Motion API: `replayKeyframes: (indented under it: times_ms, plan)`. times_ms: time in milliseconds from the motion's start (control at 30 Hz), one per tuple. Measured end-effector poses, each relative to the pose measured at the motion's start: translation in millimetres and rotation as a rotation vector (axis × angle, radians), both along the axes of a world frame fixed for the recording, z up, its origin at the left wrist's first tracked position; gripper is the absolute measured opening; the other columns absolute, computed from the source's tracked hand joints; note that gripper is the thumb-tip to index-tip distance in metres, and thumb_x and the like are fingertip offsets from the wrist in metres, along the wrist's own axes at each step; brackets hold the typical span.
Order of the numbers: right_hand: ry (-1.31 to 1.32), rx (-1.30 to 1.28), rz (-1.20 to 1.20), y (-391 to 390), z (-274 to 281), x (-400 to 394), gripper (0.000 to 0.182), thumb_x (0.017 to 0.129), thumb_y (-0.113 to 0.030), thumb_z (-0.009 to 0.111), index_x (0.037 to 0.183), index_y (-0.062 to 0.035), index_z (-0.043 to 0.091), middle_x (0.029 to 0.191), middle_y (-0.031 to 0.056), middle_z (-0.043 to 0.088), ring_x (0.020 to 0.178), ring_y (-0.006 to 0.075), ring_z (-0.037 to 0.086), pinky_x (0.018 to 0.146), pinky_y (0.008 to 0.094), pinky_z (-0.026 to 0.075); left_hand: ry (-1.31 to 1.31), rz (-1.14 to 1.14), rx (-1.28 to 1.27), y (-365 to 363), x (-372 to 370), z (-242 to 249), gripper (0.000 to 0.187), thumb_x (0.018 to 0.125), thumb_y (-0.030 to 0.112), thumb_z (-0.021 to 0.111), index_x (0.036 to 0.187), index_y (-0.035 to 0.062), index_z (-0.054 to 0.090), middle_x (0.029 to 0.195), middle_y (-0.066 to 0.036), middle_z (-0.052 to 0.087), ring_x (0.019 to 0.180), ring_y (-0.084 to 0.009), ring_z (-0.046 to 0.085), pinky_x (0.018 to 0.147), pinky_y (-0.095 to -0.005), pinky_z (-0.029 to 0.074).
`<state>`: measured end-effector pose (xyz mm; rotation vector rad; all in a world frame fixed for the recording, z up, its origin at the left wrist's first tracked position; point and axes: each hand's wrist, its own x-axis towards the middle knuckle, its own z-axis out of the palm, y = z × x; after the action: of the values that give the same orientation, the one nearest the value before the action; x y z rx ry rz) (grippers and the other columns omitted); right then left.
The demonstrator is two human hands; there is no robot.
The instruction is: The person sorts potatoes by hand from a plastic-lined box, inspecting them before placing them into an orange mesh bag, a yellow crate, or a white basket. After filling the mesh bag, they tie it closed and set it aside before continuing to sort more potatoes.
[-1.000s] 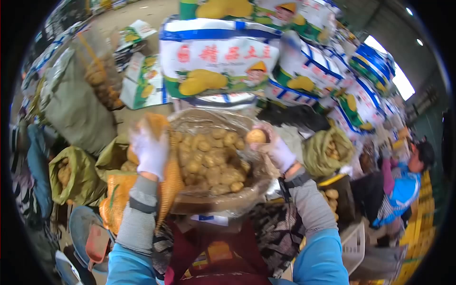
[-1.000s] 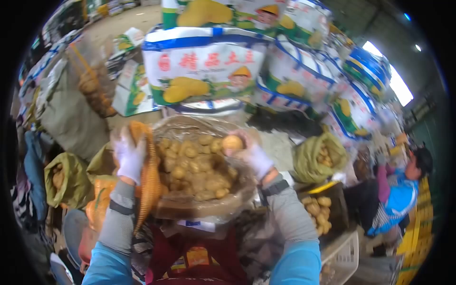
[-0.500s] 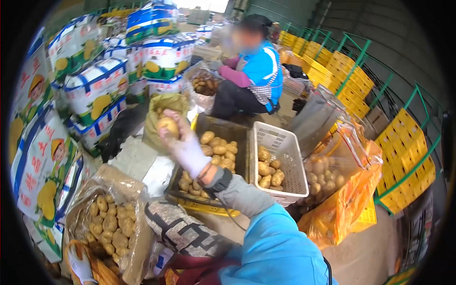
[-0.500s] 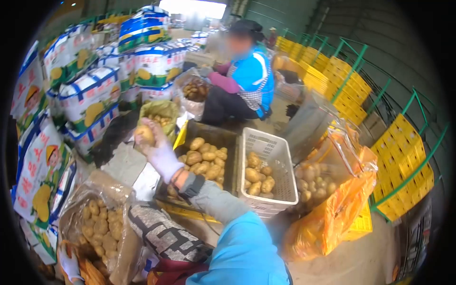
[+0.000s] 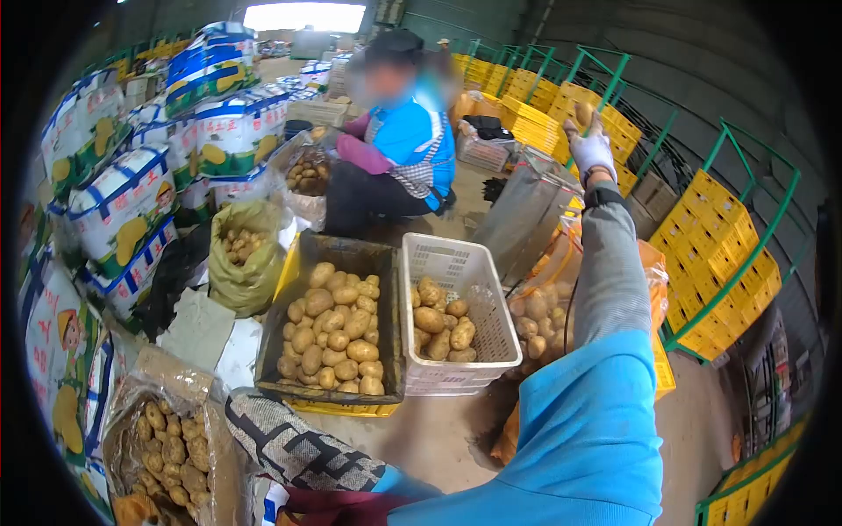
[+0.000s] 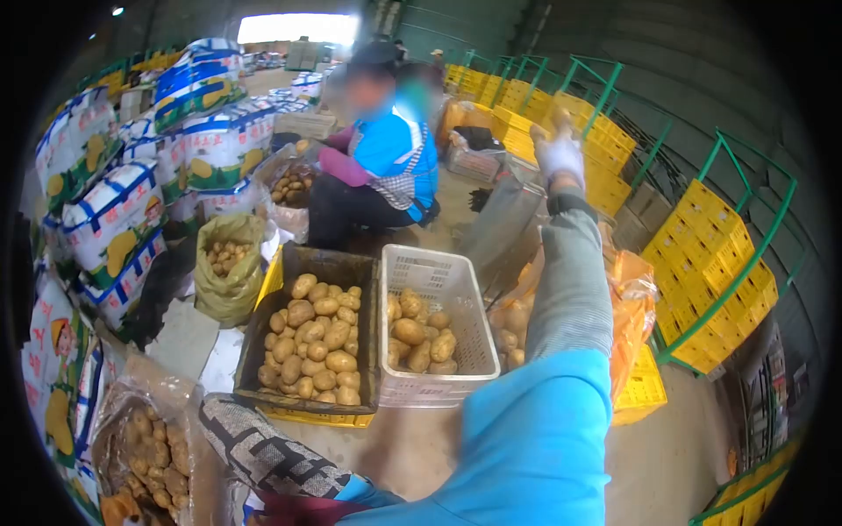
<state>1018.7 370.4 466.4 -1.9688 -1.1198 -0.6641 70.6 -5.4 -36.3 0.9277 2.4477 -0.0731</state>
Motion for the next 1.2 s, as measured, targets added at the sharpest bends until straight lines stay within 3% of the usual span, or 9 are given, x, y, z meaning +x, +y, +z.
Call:
replayKeyframes:
  times_ms: [133,167,300,467,633,700,767,1100,1200]
  plan:
    - [-0.114,-0.039,0.187,92.6,-102.4,-43.3,0.036,0.081,-0.026,0.067,0.112,-0.0082,0.063,0.116,0.0226,0.062,0.116,0.0406,0.054,0.099,0.0459,0.044,-0.026,0.069,0.191,-5.9,11.6,-0.2,0.051,0.08,0.043,0.072,0.105,-0.0015,0.069,0.102,-0.023,0.071,0.095,-0.0363,0.069,0.084,-0.0426,0.054]
    - [-0.266,0.142,0.399,102.6,-135.7,-86.0,0.016,0.077,-0.015,0.071,0.086,-0.0034,0.063,0.082,0.013,0.065,0.077,0.026,0.061,0.072,0.0386,0.049,0.011,0.101,0.236,-4.0,32.4,23.6,0.049,0.08,0.043,0.07,0.105,0.001,0.07,0.106,-0.021,0.071,0.1,-0.0349,0.068,0.086,-0.0425,0.054]
    - [0.49,-0.092,1.091,114.8,-223.0,-294.9,0.038,0.091,-0.009,0.068,0.064,-0.0113,0.042,0.06,-0.0056,0.04,0.056,0.0057,0.033,0.051,0.0252,0.029,0.184,0.106,0.24,-8.8,56.3,68.0,0.053,0.082,0.05,0.063,0.12,0.0133,0.065,0.115,-0.019,0.066,0.11,-0.0366,0.062,0.093,-0.0451,0.049]
    - [0.527,-0.756,1.538,81.1,-304.2,-519.5,0.024,0.092,-0.018,0.068,0.076,-0.0032,0.06,0.068,0.0043,0.063,0.059,0.0109,0.06,0.053,0.024,0.047,0.202,0.107,0.222,-2.2,78.0,97.6,0.055,0.083,0.051,0.062,0.123,0.0136,0.063,0.117,-0.017,0.063,0.112,-0.0361,0.06,0.096,-0.0441,0.047]
    - [0.245,-1.618,1.731,47.8,-430.3,-694.9,0.056,0.095,-0.041,0.06,0.138,-0.0056,0.054,0.116,0.0187,0.067,0.098,0.0242,0.068,0.085,0.033,0.053,0.22,0.114,0.394,1.1,82.0,125.1,0.051,0.085,0.041,0.065,0.124,0.0071,0.061,0.117,-0.017,0.063,0.109,-0.037,0.059,0.093,-0.0443,0.047]
    - [-0.05,-1.422,1.765,33.2,-542.8,-783.1,0.064,0.09,-0.041,0.067,0.138,-0.0013,0.051,0.121,0.0211,0.065,0.111,0.0292,0.063,0.091,0.0359,0.051,0.249,0.13,0.479,3.8,71.9,131.0,0.05,0.085,0.037,0.066,0.123,0.0056,0.061,0.115,-0.016,0.063,0.107,-0.0364,0.06,0.091,-0.0441,0.048]
    - [0.37,-1.669,1.466,26.9,-623.6,-833.2,0.072,0.085,-0.039,0.072,0.138,0.0022,0.049,0.127,0.0225,0.062,0.116,0.0326,0.061,0.097,0.0382,0.047,0.259,0.108,0.505,3.6,65.8,124.3,0.049,0.082,0.033,0.069,0.121,0.0046,0.06,0.114,-0.016,0.063,0.105,-0.0359,0.06,0.09,-0.0439,0.048]
    - [0.613,-1.323,0.918,-29.7,-683.0,-929.3,0.094,0.068,-0.02,0.082,0.15,-0.0152,0.035,0.131,0.0213,0.06,0.117,0.0347,0.061,0.099,0.0396,0.047,0.203,0.233,0.357,20.7,56.1,129.3,0.066,0.076,0.032,0.074,0.131,0.0028,0.053,0.122,-0.018,0.06,0.111,-0.0375,0.056,0.092,-0.0451,0.048]
    - [0.923,-1.169,1.25,-12.7,-717.8,-917.1,0.08,0.071,-0.015,0.081,0.141,-0.0076,0.043,0.12,0.0159,0.064,0.104,0.0329,0.065,0.089,0.0388,0.052,0.173,0.233,0.33,20.3,59.6,128.2,0.072,0.076,0.033,0.075,0.136,0.0032,0.048,0.123,-0.02,0.059,0.112,-0.0383,0.056,0.092,-0.0456,0.048]
